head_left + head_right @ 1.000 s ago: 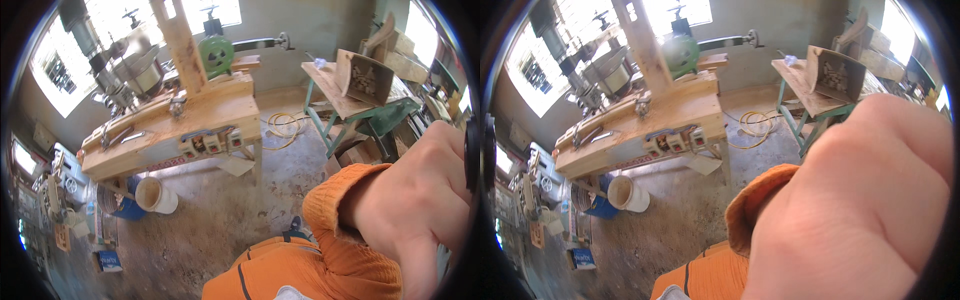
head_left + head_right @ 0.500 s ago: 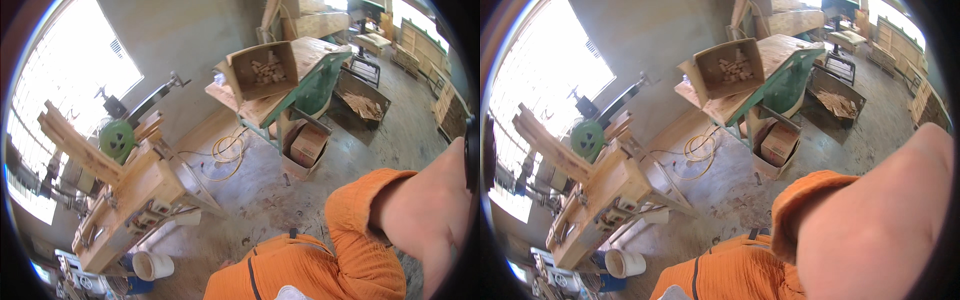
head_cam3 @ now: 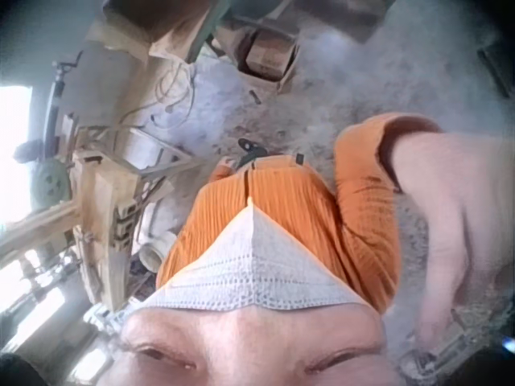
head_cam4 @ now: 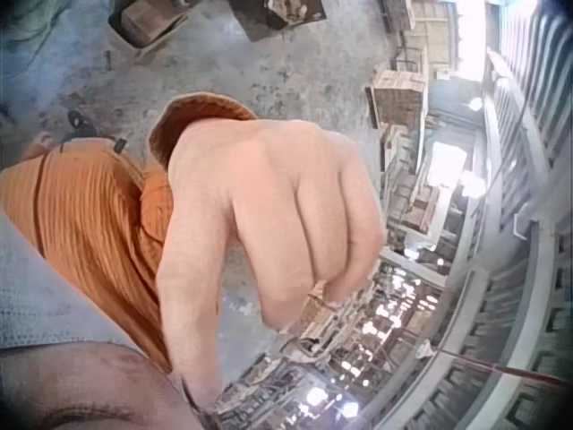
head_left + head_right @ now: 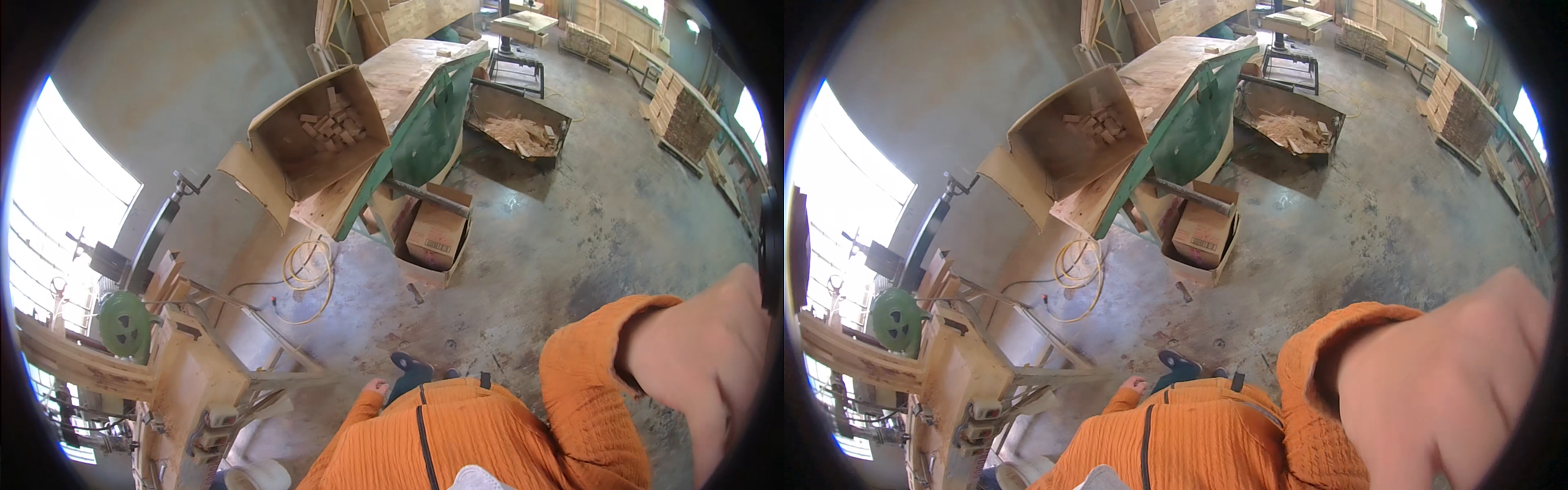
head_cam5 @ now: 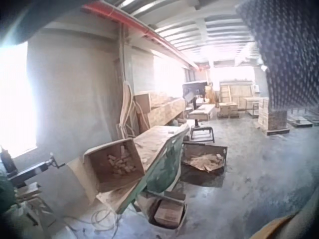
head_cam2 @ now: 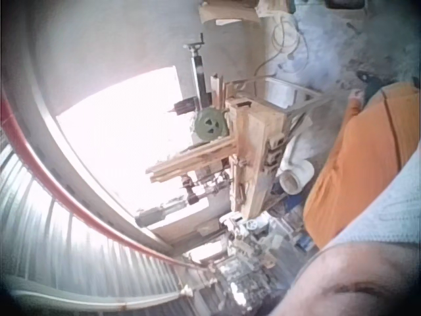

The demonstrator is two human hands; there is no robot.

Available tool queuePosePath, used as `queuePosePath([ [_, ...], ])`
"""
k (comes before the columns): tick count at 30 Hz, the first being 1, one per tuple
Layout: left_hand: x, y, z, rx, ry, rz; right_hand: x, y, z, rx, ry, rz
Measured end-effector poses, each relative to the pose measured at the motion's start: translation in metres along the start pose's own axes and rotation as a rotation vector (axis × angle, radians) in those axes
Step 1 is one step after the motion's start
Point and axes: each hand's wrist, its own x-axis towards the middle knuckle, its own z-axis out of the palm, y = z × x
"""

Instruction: The person repeatedly picks small wooden blocks from a cardboard box, joins them together by hand, and places the assembled pieces into a vertical slot on a nearby machine. The person continues this cycle of picking, joining, and inserting throughout the clip.

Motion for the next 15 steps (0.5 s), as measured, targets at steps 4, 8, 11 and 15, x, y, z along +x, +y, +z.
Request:
queuePosePath([
  [4,0.025,0.005,-0.022,-0.030,-0.013,-0.096,-0.014,-0.005,-0.061,-0.081,0.080,0.040],
  [8,0.063,0.008,-0.067,0.377,-0.180,-0.032,-0.054,-0.001,-0.160,-0.423,0.293,0.137],
  [11,0.098,0.006,-0.101,0.432,-0.237,-0.086,-0.072,0.021,-0.234,-0.977,0.751,0.502],
  [15,0.167,0.045,-0.149,0.384,-0.139,-0.010,-0.096,0.044,-0.329,-1.636,0.792,0.987],
])
